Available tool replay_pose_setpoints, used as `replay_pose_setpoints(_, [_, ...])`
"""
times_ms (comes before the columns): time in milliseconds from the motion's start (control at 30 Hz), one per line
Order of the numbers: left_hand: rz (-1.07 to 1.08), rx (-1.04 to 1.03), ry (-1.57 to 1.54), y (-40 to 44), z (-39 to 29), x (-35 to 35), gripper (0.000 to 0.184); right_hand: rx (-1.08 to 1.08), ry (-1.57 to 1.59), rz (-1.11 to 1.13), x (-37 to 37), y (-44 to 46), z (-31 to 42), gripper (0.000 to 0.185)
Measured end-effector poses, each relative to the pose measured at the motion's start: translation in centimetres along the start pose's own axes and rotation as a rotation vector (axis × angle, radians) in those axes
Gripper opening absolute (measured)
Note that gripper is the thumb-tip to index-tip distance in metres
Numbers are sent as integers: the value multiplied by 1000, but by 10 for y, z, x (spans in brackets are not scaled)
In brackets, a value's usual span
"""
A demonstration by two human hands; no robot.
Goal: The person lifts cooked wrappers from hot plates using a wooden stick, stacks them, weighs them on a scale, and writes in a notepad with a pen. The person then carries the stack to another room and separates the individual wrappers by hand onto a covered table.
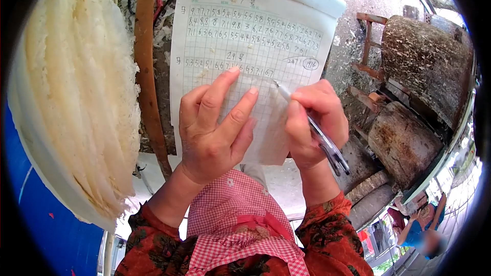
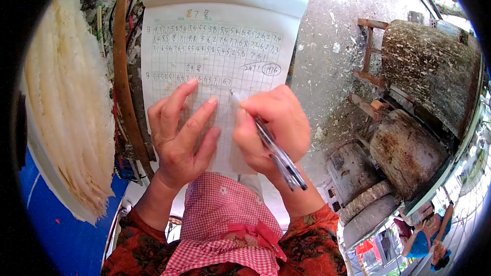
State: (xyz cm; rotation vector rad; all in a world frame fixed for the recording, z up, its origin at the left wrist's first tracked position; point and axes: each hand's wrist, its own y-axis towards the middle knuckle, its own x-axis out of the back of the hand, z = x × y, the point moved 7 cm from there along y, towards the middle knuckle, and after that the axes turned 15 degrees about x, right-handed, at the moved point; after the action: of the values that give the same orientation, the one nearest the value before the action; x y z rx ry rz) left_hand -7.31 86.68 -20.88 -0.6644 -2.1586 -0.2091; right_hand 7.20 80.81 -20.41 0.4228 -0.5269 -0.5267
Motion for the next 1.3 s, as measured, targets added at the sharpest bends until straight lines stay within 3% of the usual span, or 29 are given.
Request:
replay_pose_setpoints(100, [5,-4,0,1,-2,0,43,210,-21,-96,10,-1,12,30])
replay_pose_setpoints(200, [-15,-24,-8,0,-2,3,44,286,-190,-86,10,6,28,35])
replay_pose_setpoints(333, [-42,-35,4,-1,-11,11,44,182,-225,-134,14,17,44,34])
replay_pose_setpoints(467, [-97,-64,-12,-4,-17,20,44,72,-408,106,31,51,64,23])
replay_pose_setpoints(633, [-152,-99,-60,-10,-19,28,42,-105,-685,421,21,58,27,15])
replay_pose_setpoints(733, [-161,-123,-41,-14,-22,29,42,-48,-643,416,10,69,35,21])
replay_pose_setpoints(833, [-137,-115,11,-15,-25,30,43,-15,-496,211,31,73,71,25])
replay_pose_setpoints(1033, [-122,-91,72,-31,-35,32,37,-244,-344,235,97,-54,128,17])
replay_pose_setpoints(1167, [-79,-120,-54,-82,-44,56,35,-528,-222,578,120,-191,137,16])
replay_pose_setpoints(1200, [-46,-108,-71,-109,-44,67,34,-571,-182,576,125,-209,139,17])
replay_pose_setpoints(1267, [90,15,-209,-164,0,63,28,-637,-96,570,127,-229,142,19])
replay_pose_setpoints(1300, [169,323,-336,-191,50,56,24,-645,-82,570,124,-222,146,21])
